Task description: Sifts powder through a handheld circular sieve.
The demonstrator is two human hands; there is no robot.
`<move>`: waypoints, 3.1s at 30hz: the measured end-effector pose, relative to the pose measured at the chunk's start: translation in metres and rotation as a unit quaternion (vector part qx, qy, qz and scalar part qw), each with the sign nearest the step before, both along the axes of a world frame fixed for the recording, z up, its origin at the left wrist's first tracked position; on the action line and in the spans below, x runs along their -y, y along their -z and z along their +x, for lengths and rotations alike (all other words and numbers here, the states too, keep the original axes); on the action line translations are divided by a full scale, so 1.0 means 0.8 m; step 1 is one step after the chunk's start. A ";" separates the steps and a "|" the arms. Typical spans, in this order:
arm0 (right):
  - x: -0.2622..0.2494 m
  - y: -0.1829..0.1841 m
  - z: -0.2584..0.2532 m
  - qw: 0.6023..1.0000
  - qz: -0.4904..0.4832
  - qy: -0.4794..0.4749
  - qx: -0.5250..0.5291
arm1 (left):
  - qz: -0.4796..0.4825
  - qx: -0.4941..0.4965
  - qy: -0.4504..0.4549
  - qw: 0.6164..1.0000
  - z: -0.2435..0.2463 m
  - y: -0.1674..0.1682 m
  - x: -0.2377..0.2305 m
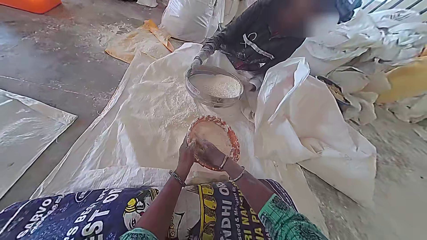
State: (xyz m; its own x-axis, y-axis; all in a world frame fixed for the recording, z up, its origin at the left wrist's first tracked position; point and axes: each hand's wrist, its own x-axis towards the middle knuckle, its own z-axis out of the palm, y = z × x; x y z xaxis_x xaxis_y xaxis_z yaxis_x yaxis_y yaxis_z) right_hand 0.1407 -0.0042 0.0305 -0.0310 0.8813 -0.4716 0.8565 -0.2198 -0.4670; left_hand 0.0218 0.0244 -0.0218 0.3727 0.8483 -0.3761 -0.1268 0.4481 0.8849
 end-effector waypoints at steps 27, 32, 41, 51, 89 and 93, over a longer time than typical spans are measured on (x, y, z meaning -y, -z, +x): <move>0.005 -0.041 0.070 0.972 -0.153 -0.016 0.179 | -0.170 0.049 -0.025 0.984 0.005 -0.028 -0.003; 0.004 -0.027 0.025 0.995 0.061 -0.036 0.065 | -0.124 0.057 0.011 0.991 0.010 -0.023 0.014; 0.011 -0.083 0.055 0.968 -0.210 -0.136 0.023 | -0.060 0.071 -0.006 0.996 0.004 -0.026 -0.008; -0.030 -0.040 0.041 0.987 -0.113 0.083 0.085 | -0.014 0.080 -0.101 0.992 0.011 -0.014 0.008; 0.009 -0.035 0.074 0.981 -0.022 -0.074 0.180 | -0.130 0.104 -0.016 0.986 0.007 -0.018 -0.002; -0.014 0.004 0.070 0.936 0.208 -0.224 0.176 | -0.140 0.092 0.003 0.986 0.005 -0.015 0.004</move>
